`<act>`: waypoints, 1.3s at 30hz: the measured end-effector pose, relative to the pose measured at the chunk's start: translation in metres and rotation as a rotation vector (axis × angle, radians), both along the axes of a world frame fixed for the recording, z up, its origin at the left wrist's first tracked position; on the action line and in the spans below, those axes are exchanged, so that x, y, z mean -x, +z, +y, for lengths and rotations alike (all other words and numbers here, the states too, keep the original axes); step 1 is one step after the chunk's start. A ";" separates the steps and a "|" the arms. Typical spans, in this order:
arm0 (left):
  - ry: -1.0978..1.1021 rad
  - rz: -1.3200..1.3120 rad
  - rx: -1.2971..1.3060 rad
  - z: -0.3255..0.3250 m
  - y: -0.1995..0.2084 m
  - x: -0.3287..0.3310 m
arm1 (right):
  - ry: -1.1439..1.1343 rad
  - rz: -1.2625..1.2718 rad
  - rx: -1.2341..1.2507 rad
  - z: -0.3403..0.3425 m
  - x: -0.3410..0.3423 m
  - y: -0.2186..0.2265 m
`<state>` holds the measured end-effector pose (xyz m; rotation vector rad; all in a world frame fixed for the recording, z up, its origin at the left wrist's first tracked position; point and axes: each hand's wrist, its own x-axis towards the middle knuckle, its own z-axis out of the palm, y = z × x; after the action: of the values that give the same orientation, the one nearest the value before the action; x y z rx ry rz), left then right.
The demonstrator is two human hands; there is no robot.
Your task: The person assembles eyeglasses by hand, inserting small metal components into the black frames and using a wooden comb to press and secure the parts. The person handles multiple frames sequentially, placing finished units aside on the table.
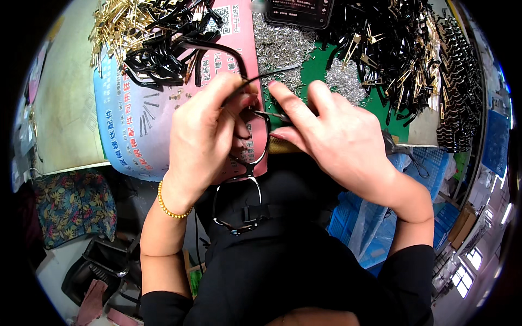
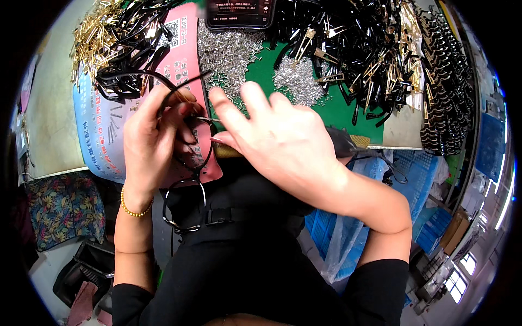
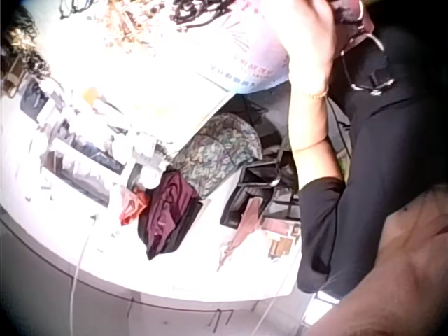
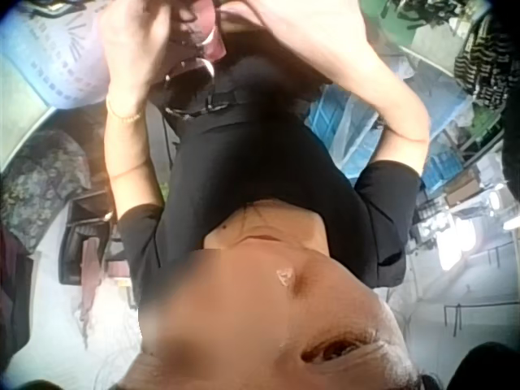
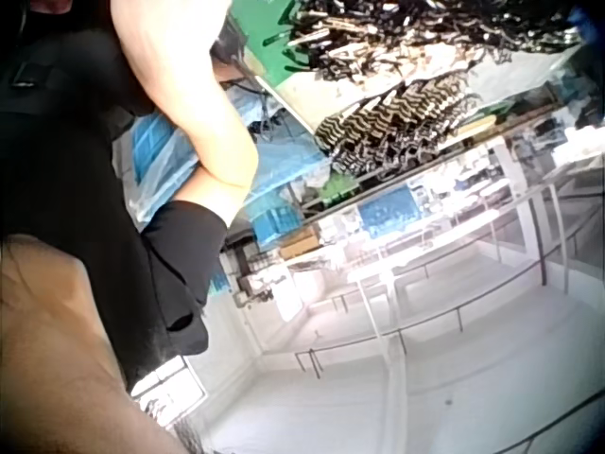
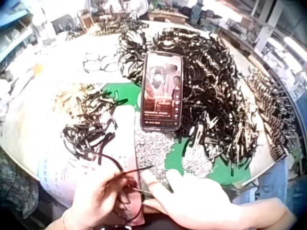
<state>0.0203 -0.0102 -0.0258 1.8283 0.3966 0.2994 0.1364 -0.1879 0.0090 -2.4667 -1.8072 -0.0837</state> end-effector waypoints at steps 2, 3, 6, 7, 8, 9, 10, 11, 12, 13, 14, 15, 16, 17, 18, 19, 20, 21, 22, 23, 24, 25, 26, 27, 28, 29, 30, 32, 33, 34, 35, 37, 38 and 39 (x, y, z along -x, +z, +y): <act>0.081 -0.010 -0.007 0.003 -0.001 -0.008 | -0.083 0.022 0.126 -0.008 0.007 0.008; 0.182 -0.068 -0.041 0.003 0.002 -0.021 | -0.126 0.032 0.189 -0.012 0.009 0.012; 0.254 -0.164 -0.227 0.020 -0.002 -0.042 | -0.141 0.189 0.207 -0.025 0.010 0.024; 0.262 -0.160 -0.253 0.024 -0.003 -0.044 | -0.161 0.242 0.213 -0.030 0.010 0.029; 0.262 -0.270 -0.182 0.025 -0.006 -0.043 | -0.239 0.336 0.152 -0.036 0.010 0.030; 0.263 -0.374 -0.179 0.026 -0.005 -0.041 | -0.244 0.343 0.141 -0.040 0.008 0.031; 0.287 -0.430 -0.193 0.025 -0.009 -0.038 | -0.210 0.308 0.129 -0.044 0.006 0.028; 0.321 -0.479 -0.212 0.023 -0.011 -0.032 | -0.163 0.281 0.115 -0.046 0.005 0.024; 0.375 -0.441 -0.159 0.019 -0.005 -0.023 | -0.171 0.284 0.149 -0.044 0.006 0.025; 0.425 -0.406 -0.102 0.013 0.001 -0.015 | -0.179 0.287 0.184 -0.040 0.008 0.026; 0.437 -0.355 -0.086 0.012 0.004 -0.004 | -0.178 0.290 0.217 -0.036 0.007 0.027; 0.450 -0.304 -0.070 0.010 0.006 0.005 | -0.183 0.278 0.182 -0.034 0.006 0.025; 0.459 -0.319 0.195 0.007 0.012 0.011 | -0.188 0.266 0.149 -0.034 0.006 0.021; 0.463 -0.331 0.460 0.004 0.017 0.015 | -0.193 0.254 0.117 -0.034 0.005 0.018; 0.453 -0.323 0.381 0.005 0.010 0.025 | -0.195 0.257 0.121 -0.035 0.005 0.017; 0.442 -0.438 0.439 0.005 0.004 0.033 | -0.194 0.259 0.123 -0.034 0.005 0.017; 0.413 -0.463 0.321 0.004 0.003 0.040 | -0.194 0.261 0.125 -0.033 0.005 0.017; 0.383 -0.487 0.203 0.005 0.001 0.045 | -0.189 0.267 0.126 -0.032 0.005 0.016; 0.404 -0.596 0.155 0.006 -0.006 0.048 | -0.184 0.271 0.128 -0.030 0.005 0.017; 0.448 -0.490 0.025 0.005 -0.010 0.053 | -0.178 0.276 0.128 -0.029 0.005 0.017; 0.489 -0.383 -0.105 0.003 -0.012 0.060 | -0.174 0.273 0.128 -0.029 0.005 0.017; 0.528 -0.280 -0.236 0.002 -0.015 0.064 | -0.171 0.265 0.124 -0.028 0.005 0.016; 0.449 -0.241 -0.323 0.008 -0.023 0.068 | -0.167 0.257 0.120 -0.028 0.005 0.015; 0.337 -0.089 -0.501 0.015 -0.024 0.072 | -0.166 0.223 0.137 -0.028 0.006 0.015; 0.276 -0.037 -0.621 0.016 -0.017 0.069 | -0.161 0.185 0.149 -0.027 0.006 0.015; 0.215 0.016 -0.741 0.015 -0.010 0.066 | -0.159 0.147 0.160 -0.027 0.006 0.014; 0.245 -0.030 -0.756 0.010 -0.007 0.065 | -0.148 0.112 0.201 -0.028 0.007 0.013; 0.188 -0.253 -0.778 0.003 -0.010 0.083 | -0.182 0.171 0.231 -0.028 0.009 0.017; 0.087 -0.371 -0.861 -0.003 -0.008 0.089 | -0.199 0.205 0.228 -0.028 0.008 0.019; 0.015 -0.340 -0.840 -0.013 -0.004 0.095 | -0.191 0.263 0.202 -0.028 0.006 0.021; -0.063 -0.312 -0.812 -0.023 -0.003 0.096 | -0.199 0.320 0.183 -0.031 0.004 0.023; -0.037 -0.310 -0.783 -0.032 -0.017 0.087 | -0.210 0.439 0.143 -0.034 0.000 0.029; -0.006 -0.336 -0.739 -0.031 -0.021 0.080 | -0.172 0.492 0.109 -0.031 0.001 0.034; 0.027 -0.360 -0.695 -0.028 -0.023 0.072 | -0.132 0.545 0.074 -0.028 0.003 0.038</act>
<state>-0.0512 -0.0384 -0.0493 2.3787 0.0569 0.8510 0.1331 -0.2157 0.0466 -2.3360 -1.4353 0.5957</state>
